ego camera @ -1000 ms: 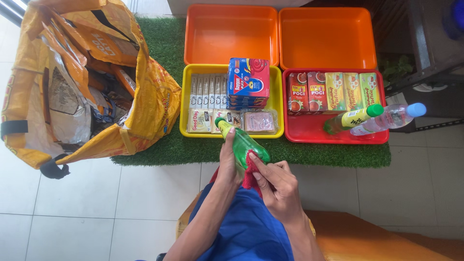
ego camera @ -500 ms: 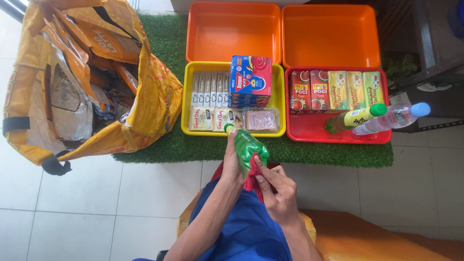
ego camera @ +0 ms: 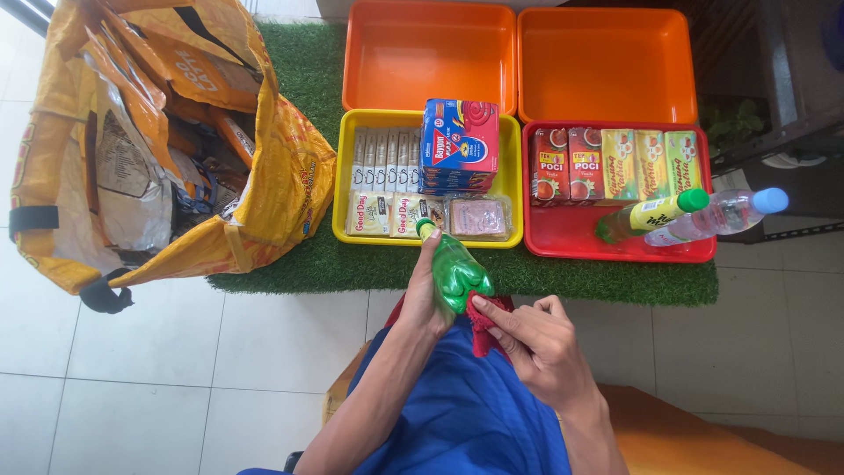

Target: The person wipes a green plastic bottle and a packet of Ecolatte with a red cloth. The person places the cleaned items into orange and red trays alongside other packaged goods.

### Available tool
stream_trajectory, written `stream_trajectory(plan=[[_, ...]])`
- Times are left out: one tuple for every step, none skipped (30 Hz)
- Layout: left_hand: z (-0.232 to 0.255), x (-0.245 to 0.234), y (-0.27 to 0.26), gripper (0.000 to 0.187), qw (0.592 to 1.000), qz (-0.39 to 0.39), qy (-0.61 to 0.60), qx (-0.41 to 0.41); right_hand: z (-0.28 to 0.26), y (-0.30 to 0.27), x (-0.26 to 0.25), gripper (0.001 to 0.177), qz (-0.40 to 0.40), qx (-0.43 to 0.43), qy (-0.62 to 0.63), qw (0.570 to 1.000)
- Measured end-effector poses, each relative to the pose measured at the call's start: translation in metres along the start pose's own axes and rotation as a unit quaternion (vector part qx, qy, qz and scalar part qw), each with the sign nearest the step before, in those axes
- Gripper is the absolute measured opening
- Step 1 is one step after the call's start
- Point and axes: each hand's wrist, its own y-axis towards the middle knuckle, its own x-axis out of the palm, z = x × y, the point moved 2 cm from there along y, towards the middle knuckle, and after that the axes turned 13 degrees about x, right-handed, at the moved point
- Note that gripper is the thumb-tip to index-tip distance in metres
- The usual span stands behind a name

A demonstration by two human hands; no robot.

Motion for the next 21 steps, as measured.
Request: stream_trajectory(plan=[[-0.002, -0.001, 0.000, 0.045, 1.000, 0.008, 0.008, 0.006, 0.000, 0.001, 0.000, 0.042, -0.002, 0.001, 0.010, 1.000], [-0.005, -0.001, 0.001, 0.044, 1.000, 0.016, 0.015, 0.014, 0.000, 0.003, 0.000, 0.042, -0.004, 0.000, 0.020, 1.000], [-0.007, -0.003, 0.001, 0.043, 0.999, 0.025, 0.023, 0.021, 0.000, 0.005, 0.001, 0.043, -0.007, 0.000, 0.031, 1.000], [-0.011, -0.004, 0.001, 0.043, 0.999, 0.017, 0.021, 0.022, 0.000, 0.006, 0.002, 0.043, -0.007, 0.001, 0.035, 0.999], [-0.014, -0.005, 0.002, 0.044, 1.000, 0.009, 0.020, 0.023, -0.001, 0.008, 0.003, 0.043, -0.008, 0.002, 0.039, 0.999], [-0.015, -0.006, 0.002, 0.044, 1.000, 0.000, 0.018, 0.024, -0.001, 0.009, 0.004, 0.043, -0.008, 0.002, 0.044, 0.999], [-0.016, -0.007, 0.002, 0.045, 1.000, 0.002, 0.016, 0.017, -0.001, 0.009, 0.003, 0.043, -0.011, 0.000, 0.042, 0.999], [-0.017, -0.008, 0.001, 0.045, 1.000, 0.002, 0.013, 0.010, -0.001, 0.008, 0.002, 0.044, -0.015, -0.001, 0.040, 0.999], [-0.017, -0.008, 0.001, 0.046, 1.000, 0.003, 0.010, 0.003, 0.000, 0.006, 0.002, 0.044, -0.018, -0.002, 0.037, 0.999], [-0.014, -0.008, 0.002, 0.047, 1.000, 0.006, 0.011, -0.004, 0.002, 0.005, 0.001, 0.044, -0.023, -0.005, 0.031, 0.999], [-0.010, -0.008, 0.003, 0.047, 1.000, 0.009, 0.012, -0.011, 0.004, 0.003, -0.001, 0.043, -0.029, -0.009, 0.025, 0.999], [-0.007, -0.008, 0.004, 0.048, 1.000, 0.012, 0.012, -0.018, 0.007, 0.001, -0.002, 0.043, -0.035, -0.012, 0.018, 0.999], [-0.006, -0.008, 0.002, 0.048, 0.999, 0.020, 0.024, -0.021, 0.009, 0.000, -0.002, 0.043, -0.036, -0.012, 0.015, 0.999], [-0.005, -0.008, 0.001, 0.047, 0.999, 0.026, 0.037, -0.024, 0.011, 0.000, -0.002, 0.043, -0.036, -0.012, 0.012, 0.999], [-0.006, -0.009, 0.000, 0.047, 0.998, 0.033, 0.049, -0.026, 0.012, 0.000, -0.002, 0.043, -0.036, -0.013, 0.008, 0.999], [-0.008, -0.009, 0.000, 0.047, 0.999, 0.018, 0.029, -0.020, 0.011, -0.001, 0.000, 0.043, -0.031, -0.012, 0.018, 0.999], [-0.012, -0.008, -0.001, 0.046, 1.000, 0.003, 0.010, -0.014, 0.010, 0.000, 0.002, 0.042, -0.026, -0.011, 0.028, 0.999], [-0.016, -0.007, 0.000, 0.046, 1.000, -0.013, -0.011, -0.008, 0.008, 0.001, 0.004, 0.042, -0.019, -0.012, 0.038, 0.999], [-0.018, -0.008, 0.000, 0.046, 1.000, -0.004, -0.006, -0.006, 0.007, 0.002, 0.005, 0.042, -0.016, 0.001, 0.040, 0.999], [-0.020, -0.008, -0.001, 0.045, 1.000, 0.004, -0.001, -0.004, 0.007, 0.003, 0.006, 0.042, -0.012, 0.013, 0.042, 0.999], [-0.021, -0.007, -0.001, 0.045, 1.000, 0.013, 0.004, -0.002, 0.007, 0.004, 0.007, 0.042, -0.008, 0.026, 0.044, 0.999]])
